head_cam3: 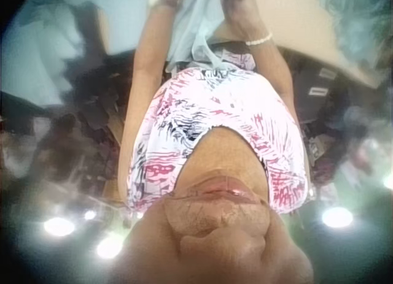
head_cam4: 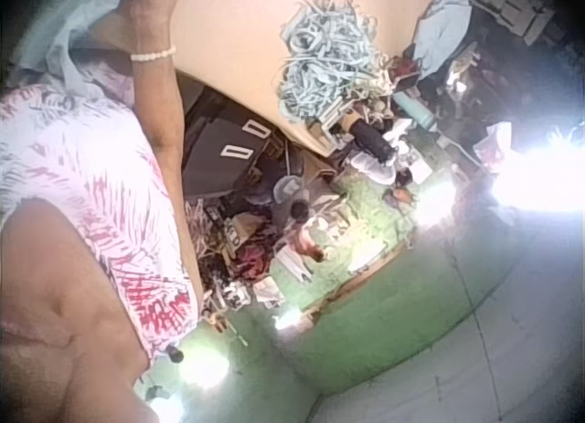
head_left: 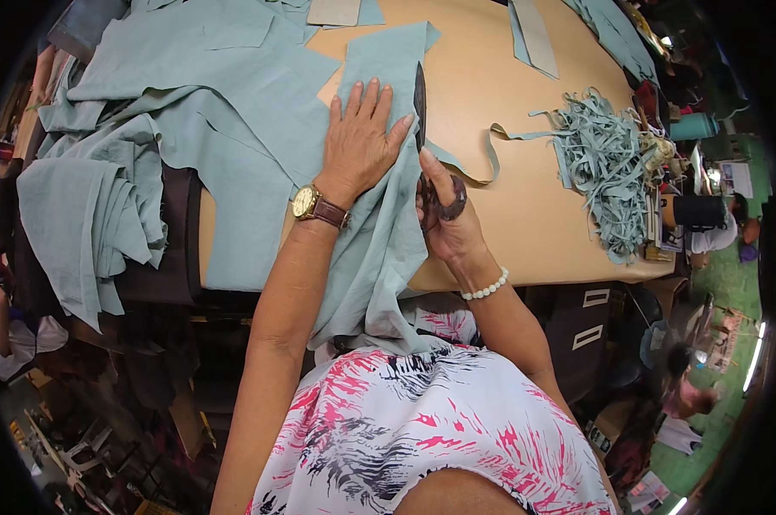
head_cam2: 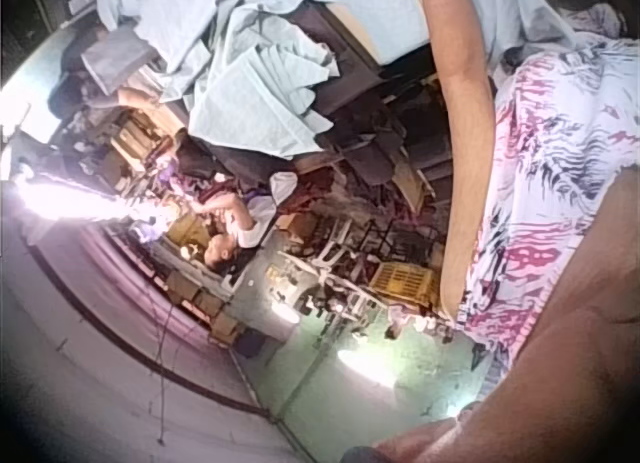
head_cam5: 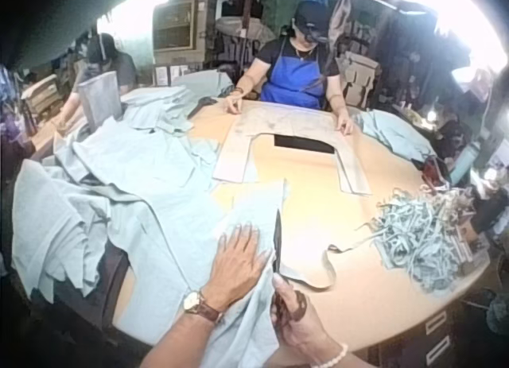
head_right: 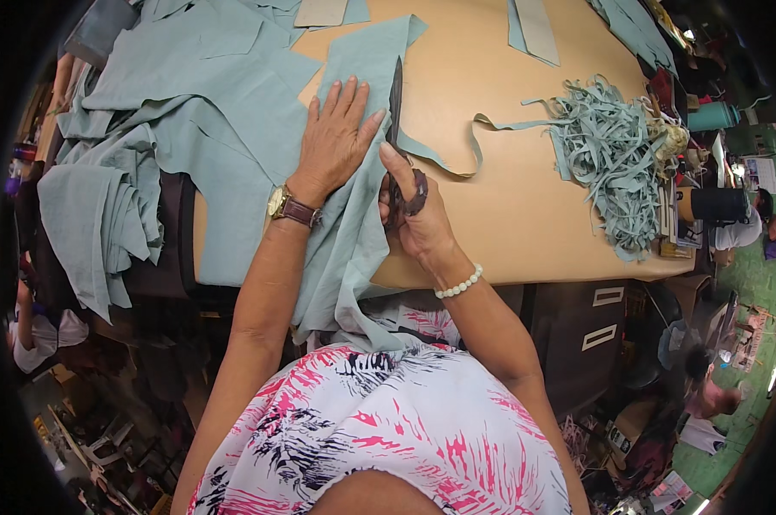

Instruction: The person cuts and trims pieces of fabric using shears, holding and positioning the cloth by hand on the table.

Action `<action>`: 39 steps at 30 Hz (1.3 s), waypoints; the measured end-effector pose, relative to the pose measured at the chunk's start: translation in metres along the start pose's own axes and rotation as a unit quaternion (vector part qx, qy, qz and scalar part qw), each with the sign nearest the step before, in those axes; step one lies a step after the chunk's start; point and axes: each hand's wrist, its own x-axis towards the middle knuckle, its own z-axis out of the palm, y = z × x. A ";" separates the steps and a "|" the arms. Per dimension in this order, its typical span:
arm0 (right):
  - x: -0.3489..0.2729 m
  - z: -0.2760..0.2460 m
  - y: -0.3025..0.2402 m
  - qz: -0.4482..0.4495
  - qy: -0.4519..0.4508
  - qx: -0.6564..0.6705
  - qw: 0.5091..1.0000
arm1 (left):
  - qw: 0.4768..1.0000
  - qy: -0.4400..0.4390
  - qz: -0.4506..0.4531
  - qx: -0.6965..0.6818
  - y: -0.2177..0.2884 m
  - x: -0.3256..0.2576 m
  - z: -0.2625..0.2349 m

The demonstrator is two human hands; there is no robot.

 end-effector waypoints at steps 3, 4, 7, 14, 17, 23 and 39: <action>0.000 -0.004 0.003 0.007 0.004 -0.003 1.000 | 1.000 0.002 0.001 0.005 0.001 -0.001 0.001; 0.001 -0.006 0.005 0.010 0.001 0.000 1.000 | 1.000 0.003 0.001 0.004 0.001 -0.001 0.001; 0.002 -0.008 0.008 0.010 -0.002 0.000 1.000 | 1.000 0.003 0.005 0.011 0.001 -0.001 0.001; -0.001 -0.007 0.005 0.027 0.009 -0.013 0.999 | 1.000 0.005 0.005 0.013 0.001 -0.001 0.000; -0.002 -0.006 0.003 0.020 0.011 -0.027 0.999 | 1.000 0.004 0.003 0.013 0.000 -0.001 0.000; 0.003 -0.006 0.002 0.016 -0.011 0.016 1.000 | 1.000 0.018 0.012 0.001 0.000 -0.003 0.000; 0.000 -0.008 -0.003 0.041 -0.043 0.024 0.998 | 1.000 0.010 0.006 -0.004 0.003 -0.010 -0.005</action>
